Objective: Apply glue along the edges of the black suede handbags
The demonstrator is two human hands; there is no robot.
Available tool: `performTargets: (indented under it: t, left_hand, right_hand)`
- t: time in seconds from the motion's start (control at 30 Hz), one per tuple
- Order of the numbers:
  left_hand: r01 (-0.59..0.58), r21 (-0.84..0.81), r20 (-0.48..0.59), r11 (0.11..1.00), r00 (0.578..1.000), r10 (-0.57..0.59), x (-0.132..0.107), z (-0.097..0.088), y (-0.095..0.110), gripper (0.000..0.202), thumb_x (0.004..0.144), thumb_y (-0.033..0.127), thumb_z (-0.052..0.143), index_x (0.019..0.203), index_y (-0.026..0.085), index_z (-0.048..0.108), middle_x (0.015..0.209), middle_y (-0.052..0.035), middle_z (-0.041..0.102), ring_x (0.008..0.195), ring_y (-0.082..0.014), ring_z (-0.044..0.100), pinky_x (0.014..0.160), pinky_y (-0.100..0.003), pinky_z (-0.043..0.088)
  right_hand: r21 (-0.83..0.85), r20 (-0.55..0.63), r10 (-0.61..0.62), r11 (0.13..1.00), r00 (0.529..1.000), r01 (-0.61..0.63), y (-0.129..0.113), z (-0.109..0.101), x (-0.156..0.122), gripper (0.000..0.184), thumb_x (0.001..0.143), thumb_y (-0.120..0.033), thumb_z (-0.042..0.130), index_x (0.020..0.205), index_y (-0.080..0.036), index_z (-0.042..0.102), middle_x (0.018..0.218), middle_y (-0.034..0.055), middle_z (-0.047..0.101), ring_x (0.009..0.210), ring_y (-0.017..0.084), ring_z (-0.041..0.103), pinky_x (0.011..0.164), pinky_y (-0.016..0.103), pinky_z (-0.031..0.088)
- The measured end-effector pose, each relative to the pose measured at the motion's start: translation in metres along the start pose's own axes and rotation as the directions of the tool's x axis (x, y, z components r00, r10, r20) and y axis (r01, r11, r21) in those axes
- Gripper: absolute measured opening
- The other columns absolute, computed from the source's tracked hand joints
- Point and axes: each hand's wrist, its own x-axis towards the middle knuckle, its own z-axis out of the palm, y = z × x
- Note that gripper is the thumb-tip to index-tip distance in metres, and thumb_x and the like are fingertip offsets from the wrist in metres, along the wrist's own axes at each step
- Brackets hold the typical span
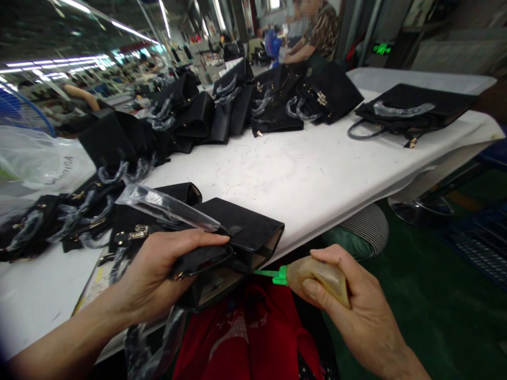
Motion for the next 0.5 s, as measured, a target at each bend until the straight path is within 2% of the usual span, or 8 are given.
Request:
performTargets:
  t: [0.17,0.3,0.4,0.5]
  left_hand:
    - [-0.02,-0.014,-0.017,1.0,1.0,0.02,0.0015,0.0031,-0.0007,0.035,0.081,0.009,0.055,0.113,0.018,0.069,0.102,-0.0029,0.077,0.093,-0.0141,0.074,0.079,-0.024,0.057]
    - [-0.028,0.005,-0.029,1.0,0.999,0.028,0.0022,0.0057,-0.0002,0.035,0.08,0.009,0.056,0.112,0.017,0.069,0.101,-0.0028,0.077,0.091,-0.0168,0.074,0.077,-0.028,0.058]
    - [-0.042,0.014,-0.019,0.999,0.999,0.042,0.0014,0.0078,0.0001,0.036,0.081,0.01,0.055,0.113,0.016,0.068,0.099,-0.0033,0.077,0.087,-0.0187,0.074,0.073,-0.031,0.059]
    - [-0.042,0.021,-0.024,0.999,0.999,0.042,0.001,0.0091,0.0005,0.035,0.082,0.01,0.054,0.114,0.016,0.067,0.1,-0.0041,0.077,0.089,-0.0198,0.074,0.074,-0.033,0.059]
  right_hand:
    - [-0.042,-0.017,-0.04,0.998,0.999,0.039,-0.0036,-0.0036,0.0004,0.021,0.09,-0.044,0.065,0.107,-0.033,0.063,0.1,-0.004,0.071,0.079,0.012,0.072,0.067,0.014,0.057]
    - [-0.113,-0.006,-0.066,0.991,0.998,0.065,-0.0021,-0.0034,0.0009,0.025,0.09,-0.049,0.063,0.108,-0.032,0.063,0.095,-0.0025,0.071,0.072,0.013,0.07,0.061,0.016,0.057]
    - [-0.111,0.008,-0.064,0.992,0.998,0.065,-0.0007,-0.0024,0.0016,0.028,0.09,-0.052,0.062,0.109,-0.032,0.063,0.099,-0.0012,0.072,0.076,0.015,0.072,0.062,0.019,0.059]
    - [-0.131,0.028,-0.037,0.991,0.999,0.04,0.0014,-0.0027,0.0008,0.028,0.088,-0.053,0.063,0.107,-0.032,0.064,0.094,-0.0018,0.072,0.07,0.016,0.07,0.058,0.02,0.058]
